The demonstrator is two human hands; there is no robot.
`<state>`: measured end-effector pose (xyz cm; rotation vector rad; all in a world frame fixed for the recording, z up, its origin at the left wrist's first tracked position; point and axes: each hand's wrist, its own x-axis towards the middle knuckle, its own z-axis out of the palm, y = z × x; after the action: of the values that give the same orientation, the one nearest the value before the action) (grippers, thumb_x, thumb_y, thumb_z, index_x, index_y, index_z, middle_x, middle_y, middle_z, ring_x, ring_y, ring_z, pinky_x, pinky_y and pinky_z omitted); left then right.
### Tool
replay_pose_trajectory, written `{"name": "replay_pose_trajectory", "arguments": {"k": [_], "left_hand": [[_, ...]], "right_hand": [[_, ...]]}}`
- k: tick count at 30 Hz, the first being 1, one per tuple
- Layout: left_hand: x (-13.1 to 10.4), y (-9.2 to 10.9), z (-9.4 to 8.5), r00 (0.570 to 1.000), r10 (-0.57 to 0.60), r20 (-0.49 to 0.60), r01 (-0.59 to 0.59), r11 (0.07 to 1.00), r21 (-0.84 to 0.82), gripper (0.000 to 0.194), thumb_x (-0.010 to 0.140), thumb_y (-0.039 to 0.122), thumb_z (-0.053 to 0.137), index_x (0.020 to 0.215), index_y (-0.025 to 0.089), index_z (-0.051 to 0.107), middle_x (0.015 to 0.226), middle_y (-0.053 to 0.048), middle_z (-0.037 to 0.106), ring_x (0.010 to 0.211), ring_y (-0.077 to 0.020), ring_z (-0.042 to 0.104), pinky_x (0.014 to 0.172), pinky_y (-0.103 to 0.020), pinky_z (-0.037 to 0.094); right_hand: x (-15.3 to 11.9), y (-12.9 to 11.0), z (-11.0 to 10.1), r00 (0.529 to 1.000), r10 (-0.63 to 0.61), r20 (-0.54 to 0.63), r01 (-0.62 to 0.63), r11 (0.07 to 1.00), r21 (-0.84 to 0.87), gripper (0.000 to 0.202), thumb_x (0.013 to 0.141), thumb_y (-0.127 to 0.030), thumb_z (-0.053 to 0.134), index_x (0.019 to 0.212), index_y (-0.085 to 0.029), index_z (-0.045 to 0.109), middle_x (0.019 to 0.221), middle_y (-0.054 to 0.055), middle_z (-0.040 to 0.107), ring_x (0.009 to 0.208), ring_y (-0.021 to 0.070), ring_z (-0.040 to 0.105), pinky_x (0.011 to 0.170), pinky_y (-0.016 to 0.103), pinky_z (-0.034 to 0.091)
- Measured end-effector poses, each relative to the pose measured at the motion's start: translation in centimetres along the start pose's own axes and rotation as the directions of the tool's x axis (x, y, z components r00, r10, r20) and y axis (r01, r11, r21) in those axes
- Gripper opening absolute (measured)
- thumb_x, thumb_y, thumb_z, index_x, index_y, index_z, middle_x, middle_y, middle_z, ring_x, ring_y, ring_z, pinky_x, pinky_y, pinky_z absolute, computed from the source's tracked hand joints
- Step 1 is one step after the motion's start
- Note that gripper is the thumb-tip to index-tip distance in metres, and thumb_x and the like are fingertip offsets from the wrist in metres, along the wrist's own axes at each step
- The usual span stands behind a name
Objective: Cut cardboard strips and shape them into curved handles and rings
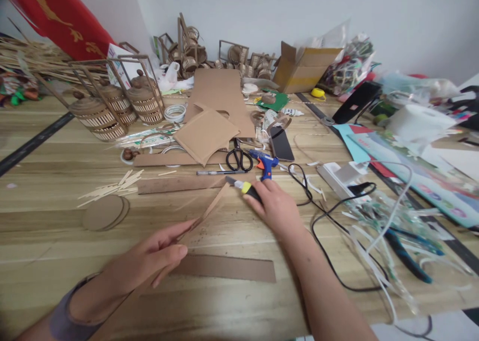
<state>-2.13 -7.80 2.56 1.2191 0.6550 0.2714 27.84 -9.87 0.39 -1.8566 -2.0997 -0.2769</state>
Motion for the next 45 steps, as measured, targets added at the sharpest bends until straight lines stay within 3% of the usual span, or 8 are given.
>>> {"name": "replay_pose_trajectory", "arguments": {"k": [7, 17, 21, 25, 28, 33, 40, 45], "left_hand": [[0.0, 0.0, -0.1, 0.998, -0.027, -0.049, 0.027, 1.0, -0.01, 0.073, 0.087, 0.044, 0.059, 0.15, 0.012, 0.039, 0.047, 0.011, 0.037, 0.041, -0.0068, 0.029, 0.041, -0.02, 0.019], [0.3, 0.4, 0.0, 0.992, 0.021, -0.128, -0.018, 1.0, 0.025, 0.055, 0.087, 0.055, 0.058, 0.123, 0.013, 0.061, 0.051, 0.012, 0.03, 0.044, -0.0067, 0.021, 0.043, -0.022, 0.015], [0.3, 0.4, 0.1, 0.979, 0.058, -0.193, -0.036, 0.993, 0.114, 0.039, 0.091, 0.052, 0.053, 0.098, 0.015, 0.063, 0.057, 0.009, 0.034, 0.051, -0.0085, 0.026, 0.047, -0.023, 0.018], [0.5, 0.1, 0.3, 0.967, 0.146, -0.21, -0.101, 0.972, 0.213, 0.031, 0.093, 0.047, 0.051, 0.083, 0.018, 0.056, 0.061, 0.008, 0.033, 0.054, -0.0093, 0.027, 0.05, -0.023, 0.022], [0.6, 0.0, 0.4, 0.965, 0.19, -0.183, -0.135, 0.952, 0.276, 0.033, 0.093, 0.047, 0.053, 0.077, 0.018, 0.054, 0.064, 0.006, 0.035, 0.058, -0.01, 0.031, 0.052, -0.023, 0.024], [0.7, 0.2, 0.3, 0.982, 0.143, -0.122, -0.133, 0.987, 0.089, 0.052, 0.09, 0.064, 0.051, 0.084, 0.014, 0.065, 0.064, 0.001, 0.052, 0.057, -0.01, 0.041, 0.052, -0.022, 0.03], [0.7, 0.0, -0.5, 0.993, -0.061, 0.101, 0.087, 0.959, -0.271, 0.06, 0.067, 0.062, 0.079, 0.101, 0.013, 0.072, 0.069, -0.001, 0.064, 0.05, -0.0058, 0.043, 0.047, -0.02, 0.028], [1.1, -0.1, -0.8, 0.995, -0.022, -0.102, -0.026, 0.897, -0.442, 0.047, 0.067, 0.047, 0.086, 0.096, 0.013, 0.07, 0.07, -0.001, 0.064, 0.06, -0.009, 0.054, 0.054, -0.02, 0.038]], "right_hand": [[-0.2, 1.3, -0.1, 0.979, 0.155, -0.131, -0.163, 0.985, -0.056, 0.045, 0.097, -0.049, 0.042, 0.114, -0.014, 0.065, 0.093, 0.013, 0.067, 0.083, 0.0286, 0.065, 0.067, 0.038, 0.049], [0.1, -1.2, 0.7, 0.997, 0.067, 0.043, -0.066, 0.997, -0.033, 0.045, 0.094, -0.054, 0.047, 0.113, -0.018, 0.066, 0.096, 0.013, 0.068, 0.088, 0.0299, 0.063, 0.074, 0.042, 0.048], [0.5, -3.3, -0.4, 0.997, 0.082, 0.013, -0.083, 0.969, 0.233, 0.045, 0.093, -0.055, 0.05, 0.109, -0.018, 0.068, 0.099, 0.014, 0.068, 0.093, 0.0293, 0.062, 0.081, 0.045, 0.048], [0.9, -7.9, -1.8, 0.931, 0.035, 0.364, -0.316, 0.575, 0.755, 0.042, 0.092, -0.056, 0.052, 0.104, -0.02, 0.068, 0.08, 0.004, 0.069, 0.068, 0.0169, 0.061, 0.06, 0.03, 0.048], [1.4, -10.4, -2.2, 0.892, -0.049, 0.45, -0.426, 0.245, 0.871, 0.04, 0.086, -0.058, 0.059, 0.085, -0.018, 0.066, 0.073, 0.001, 0.066, 0.065, 0.0137, 0.057, 0.061, 0.028, 0.046], [2.7, -9.7, -2.0, 0.878, 0.128, 0.462, -0.469, 0.029, 0.883, 0.039, 0.075, -0.055, 0.072, 0.072, -0.019, 0.058, 0.057, -0.006, 0.046, 0.052, 0.0082, 0.037, 0.051, 0.023, 0.031], [3.1, -7.7, -1.0, 0.897, 0.216, 0.385, -0.403, 0.044, 0.914, 0.042, 0.076, -0.061, 0.068, 0.072, -0.02, 0.055, 0.058, -0.006, 0.044, 0.051, 0.0098, 0.038, 0.051, 0.026, 0.032], [2.0, -9.2, -0.3, 0.919, 0.233, 0.317, -0.377, 0.291, 0.88, 0.034, 0.083, -0.053, 0.062, 0.089, -0.02, 0.064, 0.064, -0.003, 0.053, 0.054, 0.0117, 0.046, 0.051, 0.026, 0.038]]}}
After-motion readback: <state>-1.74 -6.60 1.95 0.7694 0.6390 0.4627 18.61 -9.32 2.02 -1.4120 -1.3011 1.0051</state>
